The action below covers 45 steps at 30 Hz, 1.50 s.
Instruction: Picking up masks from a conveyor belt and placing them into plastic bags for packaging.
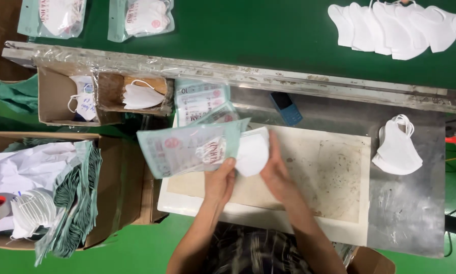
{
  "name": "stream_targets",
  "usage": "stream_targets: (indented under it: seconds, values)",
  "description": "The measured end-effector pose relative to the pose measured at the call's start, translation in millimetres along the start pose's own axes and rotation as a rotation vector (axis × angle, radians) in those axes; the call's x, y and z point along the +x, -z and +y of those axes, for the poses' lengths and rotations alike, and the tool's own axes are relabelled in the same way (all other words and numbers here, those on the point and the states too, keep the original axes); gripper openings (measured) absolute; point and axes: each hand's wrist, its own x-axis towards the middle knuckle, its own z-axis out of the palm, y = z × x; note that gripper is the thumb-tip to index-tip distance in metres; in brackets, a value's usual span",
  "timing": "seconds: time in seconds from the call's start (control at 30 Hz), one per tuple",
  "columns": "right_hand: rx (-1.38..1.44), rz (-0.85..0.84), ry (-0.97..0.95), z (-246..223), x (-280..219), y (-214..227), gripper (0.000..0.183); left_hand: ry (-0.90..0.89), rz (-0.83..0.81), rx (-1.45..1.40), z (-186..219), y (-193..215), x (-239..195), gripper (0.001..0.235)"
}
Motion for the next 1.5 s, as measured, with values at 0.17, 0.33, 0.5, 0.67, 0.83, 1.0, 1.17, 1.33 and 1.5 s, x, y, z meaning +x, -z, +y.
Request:
stream_targets:
  seconds: [0.17, 0.33, 0.5, 0.67, 0.83, 1.0, 1.17, 1.33, 1.5]
  values:
    - [-0.421, 0.201, 0.007, 22, -20, 18, 0.058, 0.032, -0.045, -0.021, -36, 33, 0, 0.057]
    - [-0.651, 0.099, 0.031, -8, -17, 1, 0.039, 0.181, -0.029, -0.016, -48, 13, -26, 0.045]
    - [-1.338, -0.087, 0.012, -56, -10, -18, 0.029, 0.064, -0.807, 0.938, 61, -44, -75, 0.046]
    - [-1.367, -0.144, -0.136, -68, -21, -27, 0.035, -0.662, -0.598, 1.481, 129, -100, -59, 0.051]
    - [-1.487, -0.437, -0.166, -45, -20, 10, 0.028, -0.341, -0.66, 1.515, 95, -68, -51, 0.033]
    - [-1.301, -0.406, -0.275, -61, -19, 19, 0.03, -0.347, -0.568, 1.485, 93, -65, -46, 0.02]
    - [-1.382, -0.132, -0.087, -79, -22, 2, 0.027, -0.269, -0.419, 1.259, 121, -86, -54, 0.027]
    - [-1.671, -0.07, 0.206, -90, -19, -22, 0.017, -0.271, -0.449, 1.104, 108, -74, -49, 0.023]
    - [-1.837, -0.189, 0.264, -88, -18, -40, 0.024, -0.522, -0.514, 1.125, 98, -77, -46, 0.015]
